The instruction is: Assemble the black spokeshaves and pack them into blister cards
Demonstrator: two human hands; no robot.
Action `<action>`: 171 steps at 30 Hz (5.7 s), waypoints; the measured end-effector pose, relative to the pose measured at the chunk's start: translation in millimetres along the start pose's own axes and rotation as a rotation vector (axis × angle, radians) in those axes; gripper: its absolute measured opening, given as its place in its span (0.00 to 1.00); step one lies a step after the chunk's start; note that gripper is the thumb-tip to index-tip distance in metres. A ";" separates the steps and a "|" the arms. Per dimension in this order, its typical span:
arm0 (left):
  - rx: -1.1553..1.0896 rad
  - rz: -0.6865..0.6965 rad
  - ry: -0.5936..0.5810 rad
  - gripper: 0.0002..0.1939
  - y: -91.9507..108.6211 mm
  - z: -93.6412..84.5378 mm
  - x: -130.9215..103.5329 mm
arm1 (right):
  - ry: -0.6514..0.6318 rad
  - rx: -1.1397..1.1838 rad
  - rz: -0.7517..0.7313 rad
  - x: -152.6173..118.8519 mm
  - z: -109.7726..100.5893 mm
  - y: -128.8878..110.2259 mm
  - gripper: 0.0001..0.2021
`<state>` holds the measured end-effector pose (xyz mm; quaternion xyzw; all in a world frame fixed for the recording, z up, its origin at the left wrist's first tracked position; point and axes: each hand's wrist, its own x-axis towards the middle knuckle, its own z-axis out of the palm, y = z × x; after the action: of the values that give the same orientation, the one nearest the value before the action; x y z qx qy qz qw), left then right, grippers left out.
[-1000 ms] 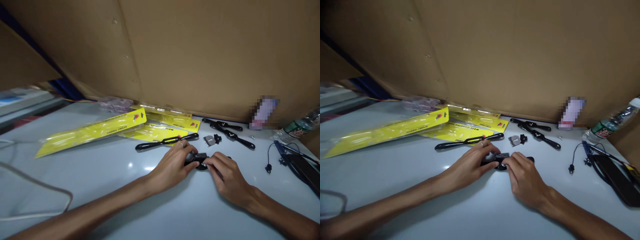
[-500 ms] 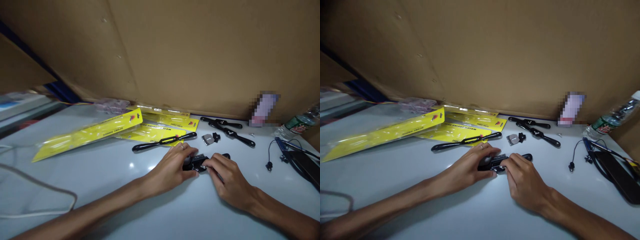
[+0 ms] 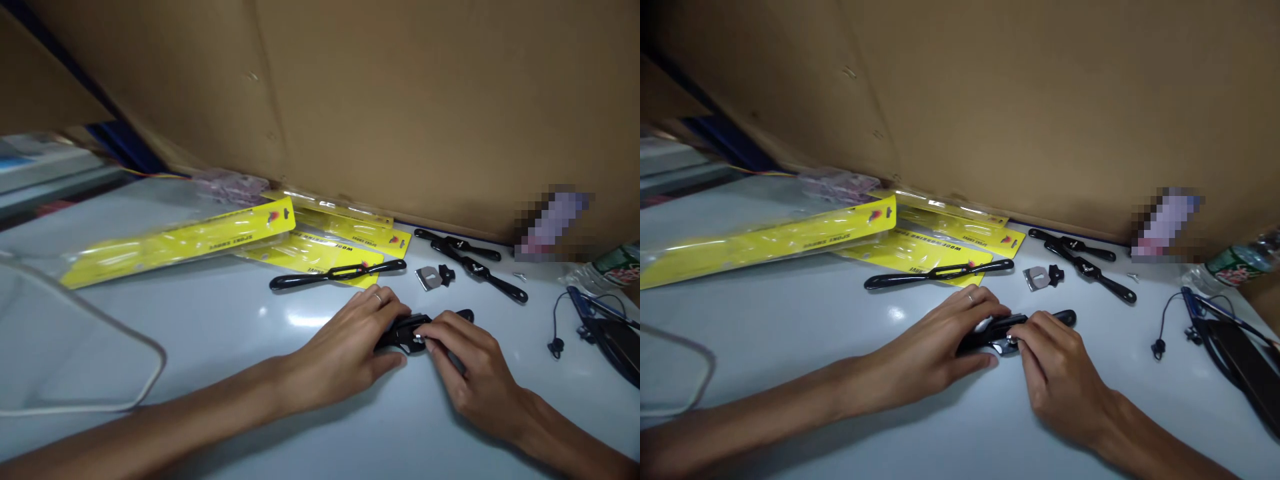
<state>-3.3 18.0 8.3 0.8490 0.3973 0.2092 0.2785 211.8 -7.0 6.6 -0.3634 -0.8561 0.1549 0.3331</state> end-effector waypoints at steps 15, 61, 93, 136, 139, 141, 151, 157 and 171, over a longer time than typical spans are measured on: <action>-0.045 0.064 0.032 0.17 -0.6 3.4 -6.3 | -0.022 -0.118 -0.073 -0.9 -6.8 3.8 0.09; 0.338 0.160 -0.054 0.07 7.8 6.3 -12.9 | -0.210 -0.407 -0.348 8.0 -21.5 -15.6 0.18; 0.336 0.142 -0.068 0.12 7.3 4.2 -10.6 | -0.115 -0.202 -0.149 1.7 -19.1 -13.1 0.08; 0.306 0.172 -0.036 0.11 1.7 6.4 -10.8 | -0.078 -0.118 0.004 9.4 -10.7 -17.2 0.07; 0.301 0.176 -0.039 0.11 1.4 6.4 -11.0 | -0.097 -0.093 -0.014 8.9 -9.3 -17.0 0.07; 0.309 0.173 -0.046 0.12 1.4 6.3 -10.8 | -0.091 -0.111 -0.042 8.5 -8.7 -16.9 0.07; 0.338 0.128 -0.093 0.11 3.3 6.0 -7.7 | -0.062 -0.065 0.005 6.1 -5.7 -14.7 0.06; 0.344 0.146 -0.067 0.11 3.9 6.0 -8.2 | -0.070 -0.222 -0.131 5.8 -11.2 -16.4 0.08; 0.350 0.155 -0.063 0.10 3.8 6.2 -9.1 | -0.075 -0.178 -0.127 6.1 -7.2 -14.2 0.07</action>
<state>-3.0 6.9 4.9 0.9187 0.3521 0.1309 0.1221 206.2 -12.2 21.8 -0.3307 -0.8996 0.0705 0.2763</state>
